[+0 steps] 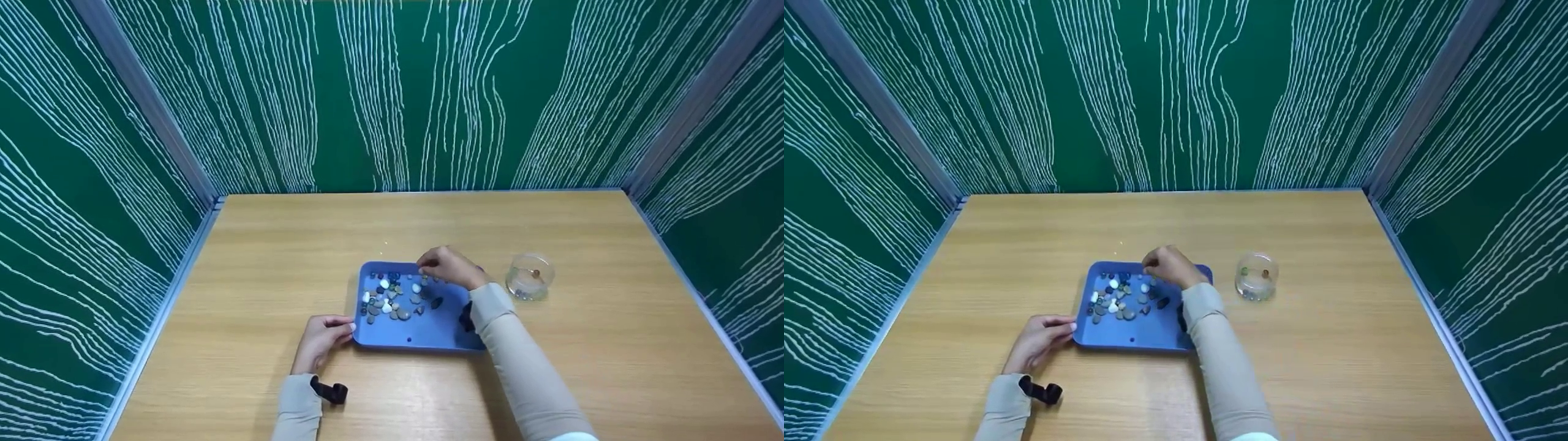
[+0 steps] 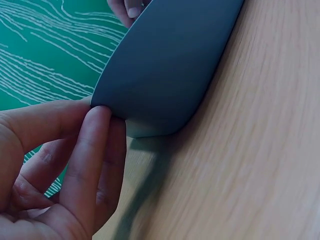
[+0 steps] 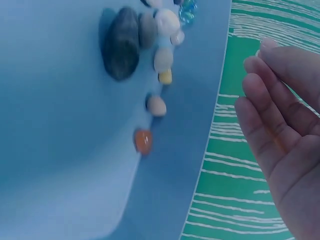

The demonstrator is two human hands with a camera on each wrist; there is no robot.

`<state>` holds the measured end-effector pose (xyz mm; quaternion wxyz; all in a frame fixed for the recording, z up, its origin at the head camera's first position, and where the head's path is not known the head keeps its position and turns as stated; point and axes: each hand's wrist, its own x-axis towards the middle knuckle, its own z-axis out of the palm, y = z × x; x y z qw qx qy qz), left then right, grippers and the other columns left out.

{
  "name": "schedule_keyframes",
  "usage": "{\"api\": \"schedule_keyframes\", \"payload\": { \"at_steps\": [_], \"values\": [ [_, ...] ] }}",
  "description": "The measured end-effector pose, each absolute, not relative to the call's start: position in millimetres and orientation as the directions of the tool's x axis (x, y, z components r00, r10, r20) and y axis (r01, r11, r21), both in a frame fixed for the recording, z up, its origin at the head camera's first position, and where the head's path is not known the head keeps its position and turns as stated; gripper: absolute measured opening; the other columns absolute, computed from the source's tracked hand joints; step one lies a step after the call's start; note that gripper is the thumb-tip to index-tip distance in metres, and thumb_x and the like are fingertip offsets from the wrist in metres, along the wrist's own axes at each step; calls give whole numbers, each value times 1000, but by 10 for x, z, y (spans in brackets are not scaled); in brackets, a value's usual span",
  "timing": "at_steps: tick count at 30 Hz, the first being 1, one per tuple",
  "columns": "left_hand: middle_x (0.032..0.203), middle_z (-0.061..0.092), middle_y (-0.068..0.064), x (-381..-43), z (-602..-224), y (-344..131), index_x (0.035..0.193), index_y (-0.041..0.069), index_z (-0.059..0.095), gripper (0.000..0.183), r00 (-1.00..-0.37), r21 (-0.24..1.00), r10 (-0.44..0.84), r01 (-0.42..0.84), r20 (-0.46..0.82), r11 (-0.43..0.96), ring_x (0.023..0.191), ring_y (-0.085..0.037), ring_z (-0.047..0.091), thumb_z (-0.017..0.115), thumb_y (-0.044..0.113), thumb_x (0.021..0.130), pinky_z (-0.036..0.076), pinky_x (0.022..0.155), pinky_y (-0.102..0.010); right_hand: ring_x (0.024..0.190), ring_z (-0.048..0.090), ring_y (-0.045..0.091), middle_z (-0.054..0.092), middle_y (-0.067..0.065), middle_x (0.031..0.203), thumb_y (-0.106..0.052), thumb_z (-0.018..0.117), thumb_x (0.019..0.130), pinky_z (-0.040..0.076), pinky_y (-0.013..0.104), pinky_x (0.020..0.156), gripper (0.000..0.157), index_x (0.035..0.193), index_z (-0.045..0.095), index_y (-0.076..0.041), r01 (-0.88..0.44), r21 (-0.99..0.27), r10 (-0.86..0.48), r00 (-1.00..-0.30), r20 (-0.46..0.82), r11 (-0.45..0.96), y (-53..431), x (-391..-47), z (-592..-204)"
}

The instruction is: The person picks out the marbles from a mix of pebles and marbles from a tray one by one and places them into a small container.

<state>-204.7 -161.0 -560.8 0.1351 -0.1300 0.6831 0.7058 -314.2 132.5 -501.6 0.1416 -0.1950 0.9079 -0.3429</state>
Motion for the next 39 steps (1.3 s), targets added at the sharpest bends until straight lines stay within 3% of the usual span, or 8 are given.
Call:
{"api": "schedule_keyframes", "payload": {
  "at_steps": [9, 21, 30, 39],
  "values": [
    [92, 69, -12, -2051, -5611, -1636, 108, -13, 65, 27, -934, 934, 9, -357, -357, -19, 76, -13, 67, 69, -5, 82, 61, 74, -24, 91, 66, 17, 71, 7, 110, -14, 63, 93, 59, 34, 86, 21, 112, 71, -7, -279, -644, -456, -881, -123, 712, 1057, -3169, -5124],
    [96, 69, -15, -2032, -5565, -1650, 111, -15, 63, 30, -934, 933, 34, -358, -357, -46, 77, -13, 67, 68, -6, 83, 61, 78, -26, 84, 68, 20, 72, 14, 104, -7, 64, 91, 60, 30, 71, 18, 106, 72, 0, -392, -609, -514, -857, -31, 690, 801, -3150, -5276],
    [91, 68, -11, -2059, -5630, -1640, 110, -14, 64, 29, -933, 932, 18, -361, -360, -38, 74, -11, 66, 69, -6, 82, 60, 73, -22, 70, 62, 12, 72, 12, 100, -5, 64, 90, 55, 24, 60, 18, 105, 73, -2, -360, -628, -516, -853, -78, 690, 691, -3150, -5351],
    [89, 66, -8, -2062, -5636, -1619, 111, -15, 63, 30, -936, 936, 33, -352, -351, -28, 75, -10, 65, 69, -5, 82, 60, 73, -22, 73, 62, 12, 73, 10, 99, -6, 66, 89, 57, 26, 64, 16, 102, 75, -4, -386, -555, -514, -853, -89, 737, 636, -3171, -5428]
  ]
}}
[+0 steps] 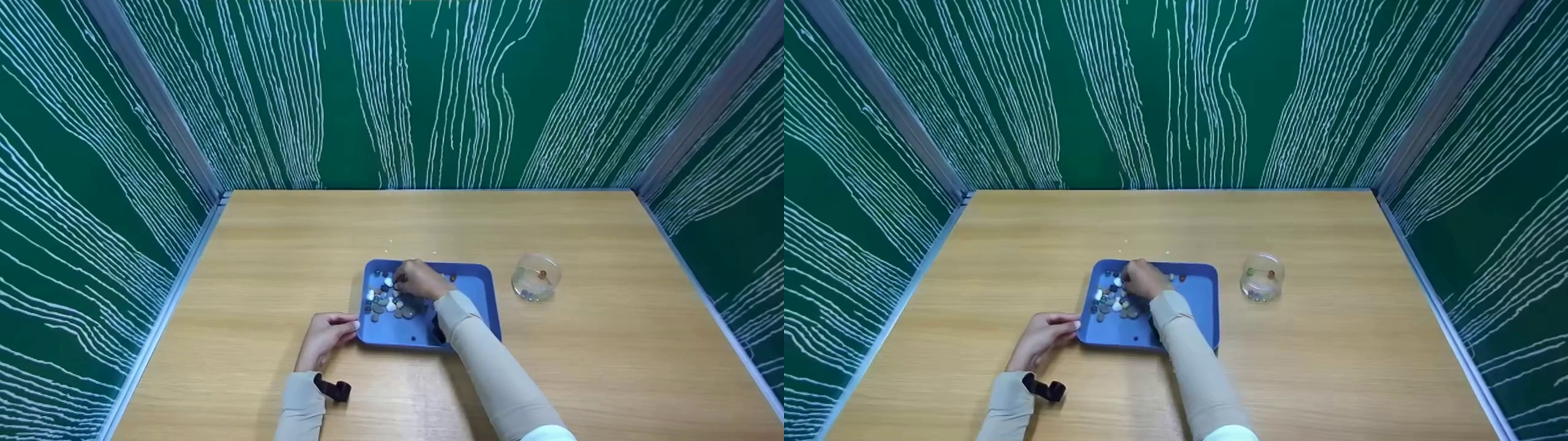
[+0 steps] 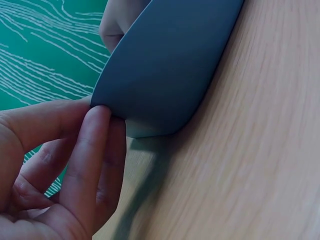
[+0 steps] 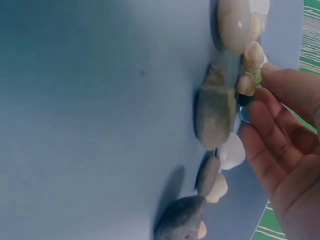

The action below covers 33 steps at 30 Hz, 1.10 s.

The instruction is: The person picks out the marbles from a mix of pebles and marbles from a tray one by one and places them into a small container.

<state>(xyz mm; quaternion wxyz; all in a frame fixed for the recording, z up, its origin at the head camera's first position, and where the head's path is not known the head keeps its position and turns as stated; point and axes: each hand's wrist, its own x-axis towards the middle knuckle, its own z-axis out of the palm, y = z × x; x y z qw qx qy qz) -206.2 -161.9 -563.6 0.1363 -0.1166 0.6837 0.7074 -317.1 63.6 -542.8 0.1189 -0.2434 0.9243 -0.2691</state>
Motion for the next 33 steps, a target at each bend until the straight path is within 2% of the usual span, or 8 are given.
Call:
{"api": "schedule_keyframes", "payload": {
  "at_steps": [6, 12, 16, 25, 29, 33],
  "values": [
    [92, 69, -11, -2023, -5510, -1629, 112, -17, 62, 31, -941, 941, 58, -336, -334, -28, 77, -12, 66, 68, -6, 83, 60, 74, -22, 77, 64, 15, 72, 12, 102, -8, 68, 88, 59, 27, 69, 16, 102, 74, -3, -387, -543, -504, -860, -78, 745, 607, -3167, -5442],
    [93, 69, -13, -1965, -5360, -1620, 111, -19, 60, 31, -940, 941, 57, -337, -336, -16, 77, -14, 67, 65, -8, 83, 60, 76, -24, 75, 65, 15, 72, 14, 101, -7, 68, 88, 59, 25, 66, 16, 102, 74, -2, -385, -558, -504, -861, -69, 735, 611, -3153, -5442],
    [93, 69, -12, -2008, -5462, -1631, 110, -16, 62, 29, -938, 939, 48, -345, -343, -19, 77, -14, 67, 66, -8, 83, 61, 75, -24, 70, 62, 13, 72, 13, 98, -6, 68, 87, 56, 24, 61, 15, 100, 74, -1, -373, -587, -501, -863, -66, 719, 643, -3149, -5417],
    [89, 69, -8, -2080, -5665, -1599, 107, -15, 65, 28, -940, 939, 15, -341, -341, -34, 73, -10, 65, 69, -7, 81, 60, 71, -22, 70, 60, 14, 71, 10, 95, -8, 67, 88, 55, 25, 59, 15, 100, 74, -2, -325, -635, -464, -884, -61, 701, 814, -3082, -5247],
    [91, 69, -10, -2063, -5654, -1604, 107, -14, 65, 28, -937, 936, 4, -349, -349, -42, 74, -11, 66, 70, -7, 80, 61, 72, -23, 75, 61, 15, 70, 8, 97, -10, 65, 90, 58, 27, 64, 18, 104, 73, -4, -309, -631, -442, -895, -61, 712, 896, -3041, -5143],
    [93, 68, -12, -2055, -5637, -1604, 108, -14, 65, 28, -933, 933, 10, -359, -359, -30, 76, -12, 66, 69, -6, 81, 61, 74, -24, 83, 62, 17, 69, 7, 101, -15, 65, 91, 60, 30, 76, 21, 109, 72, -6, -272, -627, -408, -909, -81, 730, 1034, -2989, -5043]
  ]
}}
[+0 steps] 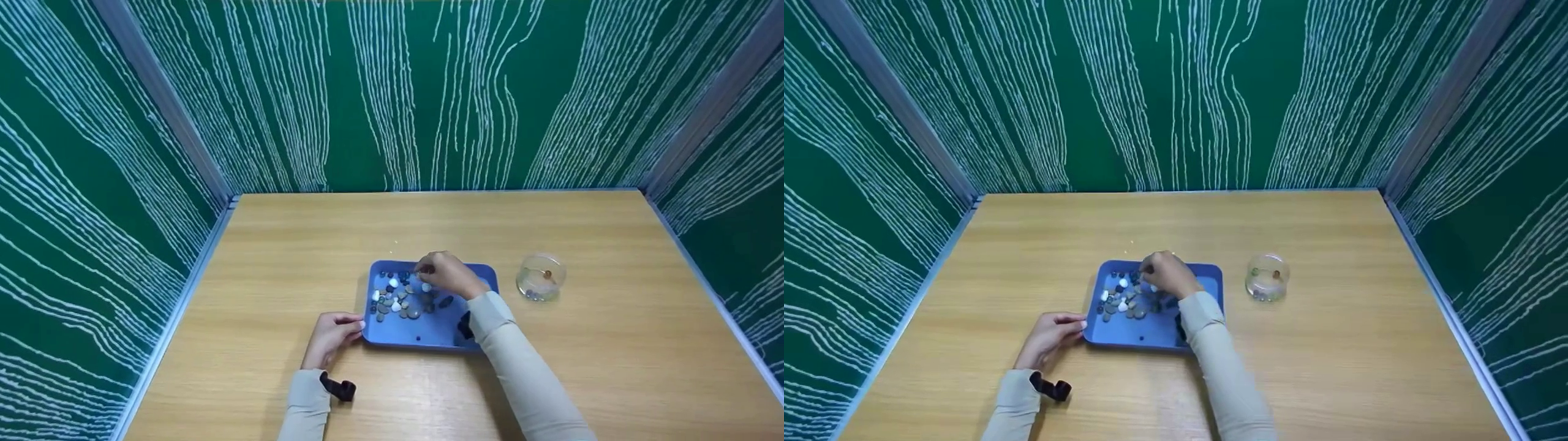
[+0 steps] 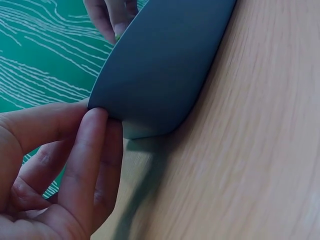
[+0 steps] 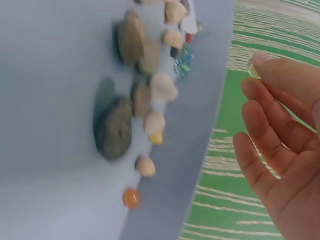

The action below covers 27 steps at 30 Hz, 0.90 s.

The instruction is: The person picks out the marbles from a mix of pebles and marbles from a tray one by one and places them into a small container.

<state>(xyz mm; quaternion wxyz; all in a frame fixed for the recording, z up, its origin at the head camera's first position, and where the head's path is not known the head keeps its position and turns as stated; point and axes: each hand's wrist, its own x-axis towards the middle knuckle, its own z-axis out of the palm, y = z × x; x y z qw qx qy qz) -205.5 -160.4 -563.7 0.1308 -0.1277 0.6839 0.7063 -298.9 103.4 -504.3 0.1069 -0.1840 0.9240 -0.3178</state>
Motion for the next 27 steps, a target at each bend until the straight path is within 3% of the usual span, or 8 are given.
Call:
{"api": "schedule_keyframes", "payload": {
  "at_steps": [6, 12, 21, 27],
  "values": [
    [97, 68, -14, -2051, -5623, -1611, 108, -12, 65, 27, -934, 934, 16, -357, -357, -3, 78, -14, 67, 69, -5, 82, 61, 76, -25, 89, 63, 20, 69, 8, 102, -14, 67, 91, 60, 35, 84, 22, 111, 71, -6, -242, -628, -375, -923, -86, 740, 1278, -2949, -4947],
    [99, 69, -16, -2031, -5527, -1599, 110, -13, 64, 28, -934, 935, 33, -356, -356, 16, 78, -14, 67, 68, -5, 83, 61, 75, -24, 87, 65, 19, 69, 8, 101, -13, 66, 91, 61, 35, 80, 20, 109, 71, -8, -213, -635, -332, -941, -73, 743, 1525, -2899, -4882],
    [96, 68, -13, -2064, -5589, -1614, 110, -11, 66, 27, -935, 935, 26, -353, -354, 36, 76, -11, 66, 69, -3, 84, 60, 74, -22, 89, 66, 23, 71, 12, 100, -11, 66, 90, 60, 40, 79, 17, 105, 72, -5, -282, -618, -329, -943, 39, 734, 1886, -2804, -4846],
    [98, 68, -14, -2061, -5614, -1616, 109, -11, 66, 27, -932, 932, 21, -362, -362, 26, 77, -12, 66, 69, -4, 83, 60, 74, -23, 92, 62, 24, 69, 11, 102, -13, 65, 91, 59, 39, 79, 19, 108, 71, -6, -191, -635, -258, -966, -13, 749, 2146, -2761, -4820]
  ]
}}
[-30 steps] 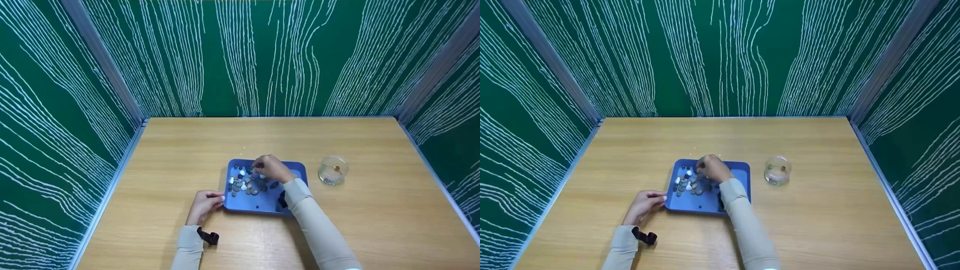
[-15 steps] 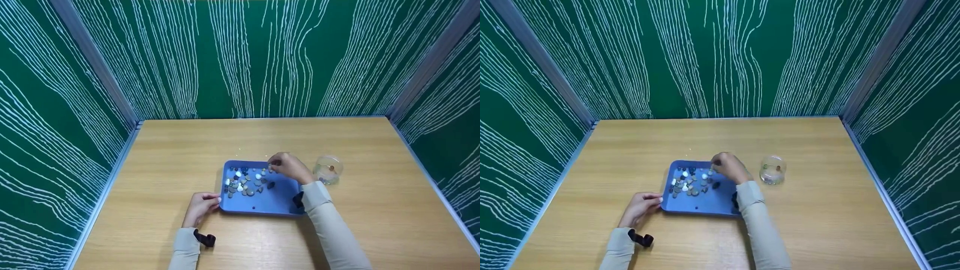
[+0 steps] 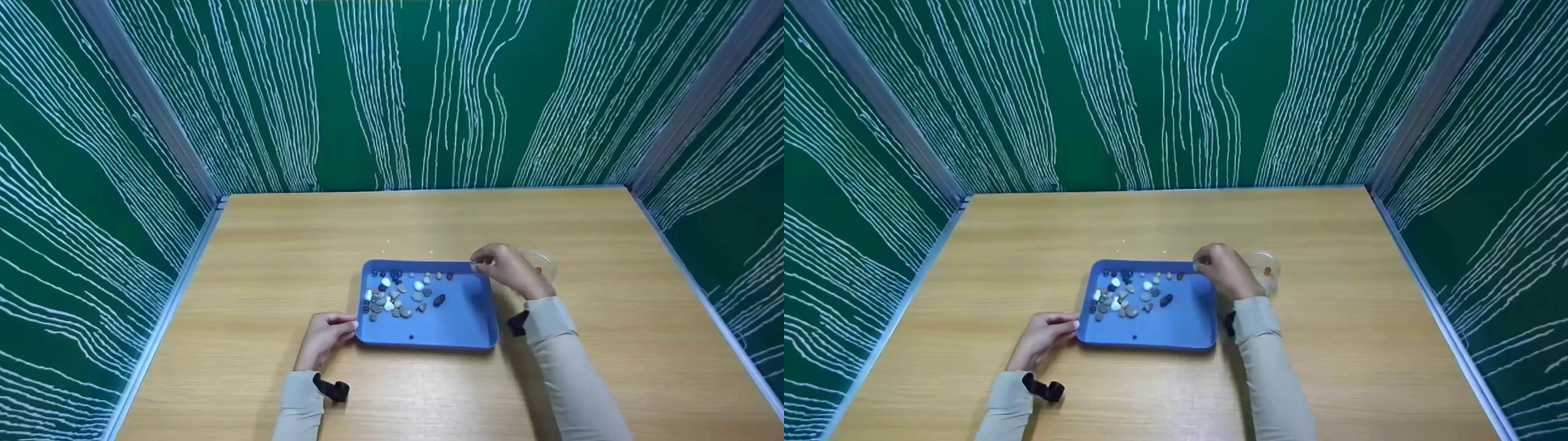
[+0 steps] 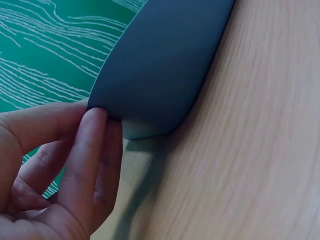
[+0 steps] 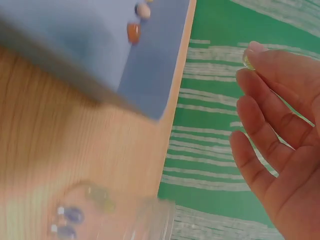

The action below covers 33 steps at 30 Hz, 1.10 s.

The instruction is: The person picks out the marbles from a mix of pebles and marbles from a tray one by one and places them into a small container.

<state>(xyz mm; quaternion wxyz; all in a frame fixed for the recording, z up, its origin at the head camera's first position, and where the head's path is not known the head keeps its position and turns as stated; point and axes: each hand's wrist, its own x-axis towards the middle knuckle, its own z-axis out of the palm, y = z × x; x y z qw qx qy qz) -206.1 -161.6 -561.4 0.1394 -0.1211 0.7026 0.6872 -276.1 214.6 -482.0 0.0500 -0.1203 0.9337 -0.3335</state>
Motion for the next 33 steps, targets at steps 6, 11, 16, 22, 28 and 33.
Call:
{"api": "schedule_keyframes", "payload": {
  "at_steps": [6, 11, 16, 22, 28, 33],
  "values": [
    [95, 68, -13, -2062, -5637, -1618, 109, -12, 65, 27, -935, 935, 29, -353, -354, 20, 76, -13, 66, 69, -4, 83, 60, 74, -23, 92, 61, 26, 69, 12, 101, -10, 64, 92, 58, 39, 78, 19, 107, 71, -3, -198, -626, -239, -971, 19, 754, 2414, -2750, -4806],
    [95, 68, -13, -2054, -5634, -1614, 109, -13, 65, 28, -931, 932, 27, -364, -363, -5, 76, -13, 66, 68, -5, 83, 61, 75, -24, 91, 62, 27, 68, 15, 101, -10, 62, 92, 57, 39, 77, 19, 107, 70, -2, -195, -628, -229, -973, 27, 753, 2614, -2741, -4798],
    [95, 68, -12, -2050, -5625, -1618, 110, -12, 65, 28, -931, 931, 23, -365, -365, 6, 76, -12, 66, 69, -4, 83, 61, 75, -24, 96, 60, 28, 67, 16, 106, -11, 60, 93, 56, 41, 82, 21, 111, 68, -2, -146, -637, -194, -981, -7, 757, 2810, -2718, -4824],
    [91, 68, -9, -2046, -5634, -1621, 109, -14, 65, 28, -934, 935, 30, -355, -355, 9, 74, -10, 65, 69, -4, 83, 60, 73, -22, 92, 62, 28, 68, 20, 104, -7, 60, 93, 56, 34, 76, 23, 112, 67, 3, -156, -649, -194, -981, 13, 744, 2986, -2687, -4896],
    [90, 68, -9, -2043, -5642, -1615, 108, -13, 66, 28, -935, 935, 27, -354, -354, 10, 74, -10, 66, 70, -4, 82, 60, 72, -22, 90, 63, 28, 68, 21, 103, -7, 61, 92, 55, 25, 71, 24, 112, 67, 4, -119, -662, -163, -987, -5, 740, 3075, -2667, -4931],
    [91, 69, -10, -2044, -5633, -1606, 108, -13, 65, 28, -935, 935, 19, -353, -353, -3, 75, -12, 66, 69, -5, 81, 61, 73, -23, 95, 64, 31, 67, 23, 109, -7, 60, 93, 56, 25, 73, 25, 114, 65, 5, -103, -672, -161, -987, -24, 733, 3107, -2659, -4917]
  ]
}}
